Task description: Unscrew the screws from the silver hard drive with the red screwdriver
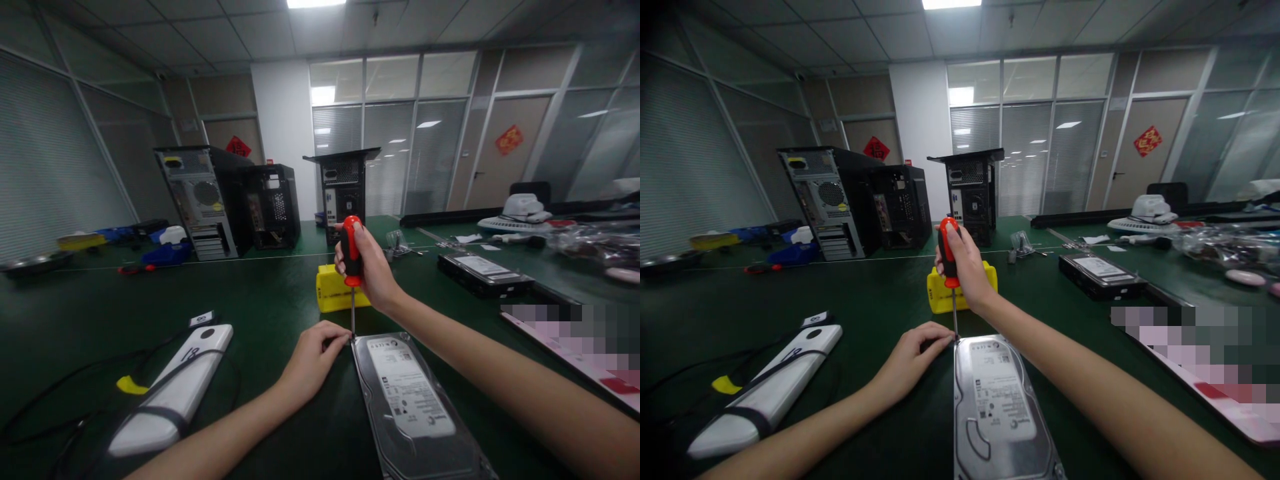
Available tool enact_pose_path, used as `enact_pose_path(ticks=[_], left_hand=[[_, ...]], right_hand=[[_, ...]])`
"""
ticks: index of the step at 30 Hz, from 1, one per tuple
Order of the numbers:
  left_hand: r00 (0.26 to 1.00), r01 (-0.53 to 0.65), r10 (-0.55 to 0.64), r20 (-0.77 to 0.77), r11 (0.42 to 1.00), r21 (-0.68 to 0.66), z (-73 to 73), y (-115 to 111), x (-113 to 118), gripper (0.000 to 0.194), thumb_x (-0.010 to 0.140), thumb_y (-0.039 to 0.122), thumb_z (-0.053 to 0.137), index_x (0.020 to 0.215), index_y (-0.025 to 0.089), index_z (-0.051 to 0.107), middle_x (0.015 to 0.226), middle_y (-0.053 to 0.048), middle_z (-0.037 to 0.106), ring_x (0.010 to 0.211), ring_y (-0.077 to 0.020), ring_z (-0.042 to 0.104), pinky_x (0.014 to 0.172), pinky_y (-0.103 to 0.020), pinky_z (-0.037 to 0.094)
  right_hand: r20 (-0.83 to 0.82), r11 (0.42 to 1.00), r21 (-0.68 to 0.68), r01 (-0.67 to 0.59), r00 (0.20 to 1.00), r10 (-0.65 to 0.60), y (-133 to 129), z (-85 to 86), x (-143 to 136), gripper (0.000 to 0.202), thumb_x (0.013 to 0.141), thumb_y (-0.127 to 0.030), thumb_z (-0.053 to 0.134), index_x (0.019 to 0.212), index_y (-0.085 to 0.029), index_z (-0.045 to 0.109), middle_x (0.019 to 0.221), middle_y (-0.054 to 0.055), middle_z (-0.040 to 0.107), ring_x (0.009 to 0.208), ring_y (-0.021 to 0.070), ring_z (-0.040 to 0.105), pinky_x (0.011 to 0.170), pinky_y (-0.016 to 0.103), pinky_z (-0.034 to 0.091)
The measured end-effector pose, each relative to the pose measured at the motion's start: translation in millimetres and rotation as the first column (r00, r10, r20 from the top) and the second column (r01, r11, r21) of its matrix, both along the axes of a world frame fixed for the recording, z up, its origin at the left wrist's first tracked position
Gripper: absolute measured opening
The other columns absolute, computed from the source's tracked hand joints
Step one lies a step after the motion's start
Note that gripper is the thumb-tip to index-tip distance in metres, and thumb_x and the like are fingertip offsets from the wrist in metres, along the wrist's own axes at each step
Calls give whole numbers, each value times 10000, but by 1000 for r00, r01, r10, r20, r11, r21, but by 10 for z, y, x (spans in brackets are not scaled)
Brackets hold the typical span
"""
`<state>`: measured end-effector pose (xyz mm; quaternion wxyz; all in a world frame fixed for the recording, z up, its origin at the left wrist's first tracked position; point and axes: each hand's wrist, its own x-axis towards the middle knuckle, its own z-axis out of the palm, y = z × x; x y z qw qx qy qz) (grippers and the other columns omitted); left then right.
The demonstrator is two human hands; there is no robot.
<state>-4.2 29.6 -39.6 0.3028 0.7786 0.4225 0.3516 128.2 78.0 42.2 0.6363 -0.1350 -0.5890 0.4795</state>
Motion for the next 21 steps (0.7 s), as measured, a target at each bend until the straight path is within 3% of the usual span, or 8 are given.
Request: enact_pose_path(ticks=[10, 21], left_hand=[[1000, 6, -6, 2, 1000, 30, 17, -8, 9, 201, 860, 223, 512, 896, 164, 700, 941, -57, 676, 900, -179, 602, 823, -278, 437], [1000, -13, 14, -19, 999, 36, 14, -16, 19, 206, 860, 235, 507, 881, 169, 701, 924, -54, 674, 875, -180, 603, 793, -273, 440]], right_hand=[[2, 1000, -4, -6, 1000, 6, -16, -6, 0, 338, 846, -502, 461, 1010, -212, 511, 664, -28, 476, 526, 70, 455, 470, 192, 354], [-2, 1000, -12, -22, 1000, 22, -40, 35, -21, 253, 804, -415, 567, 896, -203, 463, 731, -34, 510, 537, 59, 473, 477, 188, 390]])
